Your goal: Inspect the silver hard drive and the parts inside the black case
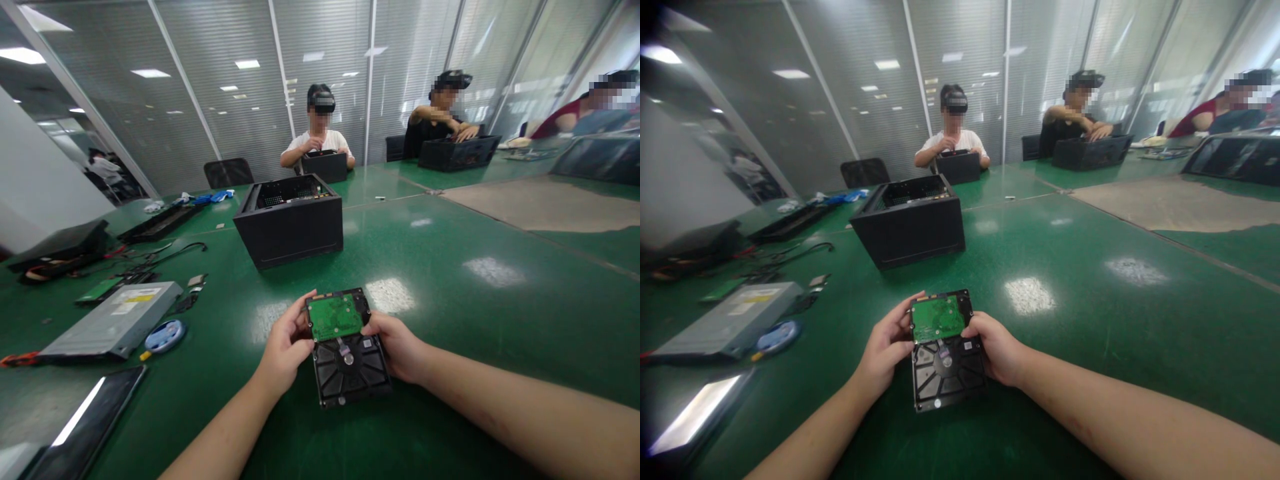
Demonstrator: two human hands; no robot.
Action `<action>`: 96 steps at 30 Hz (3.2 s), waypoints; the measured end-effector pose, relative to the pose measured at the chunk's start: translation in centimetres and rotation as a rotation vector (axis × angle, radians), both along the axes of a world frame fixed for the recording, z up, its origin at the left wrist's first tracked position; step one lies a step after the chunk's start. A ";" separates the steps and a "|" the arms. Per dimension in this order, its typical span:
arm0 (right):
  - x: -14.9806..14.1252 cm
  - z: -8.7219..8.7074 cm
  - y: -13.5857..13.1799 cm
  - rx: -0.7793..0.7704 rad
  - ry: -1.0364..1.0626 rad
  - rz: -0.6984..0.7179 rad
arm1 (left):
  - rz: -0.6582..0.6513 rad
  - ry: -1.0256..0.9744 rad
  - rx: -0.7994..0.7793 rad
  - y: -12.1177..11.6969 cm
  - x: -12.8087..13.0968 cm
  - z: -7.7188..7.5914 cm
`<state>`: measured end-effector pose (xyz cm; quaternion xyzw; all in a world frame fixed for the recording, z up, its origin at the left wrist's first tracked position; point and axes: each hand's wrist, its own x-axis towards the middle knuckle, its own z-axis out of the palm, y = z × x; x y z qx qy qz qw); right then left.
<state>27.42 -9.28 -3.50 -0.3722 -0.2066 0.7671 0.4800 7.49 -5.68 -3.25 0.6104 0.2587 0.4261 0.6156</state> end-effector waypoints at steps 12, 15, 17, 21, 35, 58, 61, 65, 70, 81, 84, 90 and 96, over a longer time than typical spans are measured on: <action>0.0 0.0 0.0 -0.013 -0.004 -0.002 | 0.008 0.028 0.009 -0.2 0.0 0.2; 0.0 -0.2 0.0 -0.009 -0.002 -0.001 | 0.014 0.039 0.021 -0.1 -0.1 0.2; 0.0 -0.2 0.0 -0.002 0.000 0.001 | 0.021 0.041 0.027 -0.1 -0.1 0.2; 0.0 -0.2 0.0 0.013 0.002 0.011 | 0.022 0.044 0.032 -0.1 0.1 0.3; 0.0 -0.2 0.0 -0.009 0.012 -0.003 | 0.012 0.040 0.032 -0.2 0.0 0.2; 0.1 0.0 0.0 0.000 0.002 0.039 | 0.017 0.036 0.013 -0.2 -0.1 0.2; 0.1 -0.1 0.0 0.007 0.018 0.038 | 0.021 0.040 0.005 -0.3 0.0 0.3; 0.1 -0.2 0.0 0.004 0.017 0.021 | 0.024 0.036 0.005 -0.3 0.0 0.4; 0.0 -0.3 0.0 0.030 0.032 0.004 | 0.017 0.032 0.018 -0.1 -0.1 0.1; 0.2 -0.4 0.0 0.028 0.022 0.019 | 0.009 0.023 -0.001 -0.1 0.0 0.0; 0.1 -0.4 0.0 0.023 0.015 0.022 | 0.010 0.018 0.006 -0.1 0.0 0.0; 0.0 -0.4 0.0 0.030 -0.045 0.019 | 0.173 0.148 0.004 -0.7 0.6 0.6; -0.3 0.1 -0.1 0.064 -0.029 0.040 | 0.333 0.323 0.078 -1.5 1.5 0.9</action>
